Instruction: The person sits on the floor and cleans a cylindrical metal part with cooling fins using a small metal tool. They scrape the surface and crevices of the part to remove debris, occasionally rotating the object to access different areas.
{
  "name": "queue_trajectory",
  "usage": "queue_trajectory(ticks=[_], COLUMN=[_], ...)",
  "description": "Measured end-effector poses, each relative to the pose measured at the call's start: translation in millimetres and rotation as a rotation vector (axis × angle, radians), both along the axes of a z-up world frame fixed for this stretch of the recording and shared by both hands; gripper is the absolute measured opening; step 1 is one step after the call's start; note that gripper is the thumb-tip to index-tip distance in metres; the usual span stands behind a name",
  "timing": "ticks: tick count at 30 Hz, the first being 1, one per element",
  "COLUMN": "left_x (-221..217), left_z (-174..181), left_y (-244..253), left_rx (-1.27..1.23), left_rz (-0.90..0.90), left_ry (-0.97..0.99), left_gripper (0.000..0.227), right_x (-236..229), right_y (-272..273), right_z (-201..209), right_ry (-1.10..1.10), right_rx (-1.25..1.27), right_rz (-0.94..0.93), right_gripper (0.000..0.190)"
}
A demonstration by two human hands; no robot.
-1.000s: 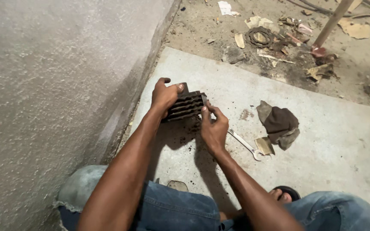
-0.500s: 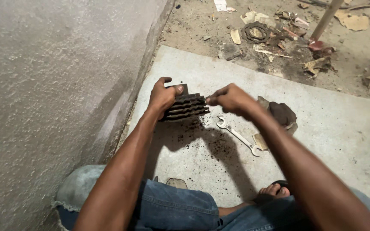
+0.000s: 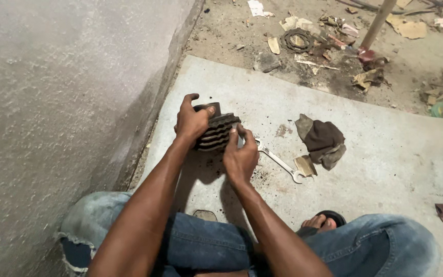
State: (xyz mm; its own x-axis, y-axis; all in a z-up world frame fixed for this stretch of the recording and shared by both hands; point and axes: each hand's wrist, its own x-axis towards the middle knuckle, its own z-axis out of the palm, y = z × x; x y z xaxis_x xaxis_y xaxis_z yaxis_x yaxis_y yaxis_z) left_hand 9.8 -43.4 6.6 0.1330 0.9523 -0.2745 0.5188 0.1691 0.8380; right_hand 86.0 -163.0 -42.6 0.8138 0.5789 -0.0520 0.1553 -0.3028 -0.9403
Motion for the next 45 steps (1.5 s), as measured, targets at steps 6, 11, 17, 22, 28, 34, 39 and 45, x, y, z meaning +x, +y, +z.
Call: queue_trajectory(ticks=[6,11,17,22,28,34,39,45], left_x=[0.6,-3.0,-0.4,-1.4,-4.9,-16.6,-11.7,-13.0], left_z=[2.5,4.9,-2.8,1.5,1.4,-12.2,-17.9,-13.9], left_y=[-2.3,5.4,18.7,19.6,23.1,27.3,22.2,13.1], left_rx=[-0.011,-0.042,-0.073,-0.091,-0.119,-0.088,-0.033,-0.021], left_rz=[0.015,0.031,0.031,0.045,0.025,-0.021,-0.107,-0.179], left_ry=[0.016,0.004,-0.021,-0.006,-0.064,-0.173,-0.189,-0.145], left_gripper=[0.070,0.071,0.071,0.070,0.069,0.069,0.067,0.070], right_x=[-6.2,23.3,76.0,78.8,85.9,124.7,134.4,141.7], right_y=[-0.5,-5.5,-7.6,0.1,-9.3,-21.6,-10.8,-4.1], right_z=[3.4,3.0,-15.0,-34.5,-25.2,20.1,53.1,78.4], right_ry=[0.079,0.049,-0.047,0.009,0.085,-0.017,-0.160,-0.222], right_rx=[0.059,0.175,0.192,0.323,0.051,-0.201,-0.412,-0.592], right_rz=[-0.032,0.138,0.410,0.413,0.382,0.624,0.852,0.950], right_gripper=[0.027,0.028,0.033,0.036,0.037,0.040,0.041,0.038])
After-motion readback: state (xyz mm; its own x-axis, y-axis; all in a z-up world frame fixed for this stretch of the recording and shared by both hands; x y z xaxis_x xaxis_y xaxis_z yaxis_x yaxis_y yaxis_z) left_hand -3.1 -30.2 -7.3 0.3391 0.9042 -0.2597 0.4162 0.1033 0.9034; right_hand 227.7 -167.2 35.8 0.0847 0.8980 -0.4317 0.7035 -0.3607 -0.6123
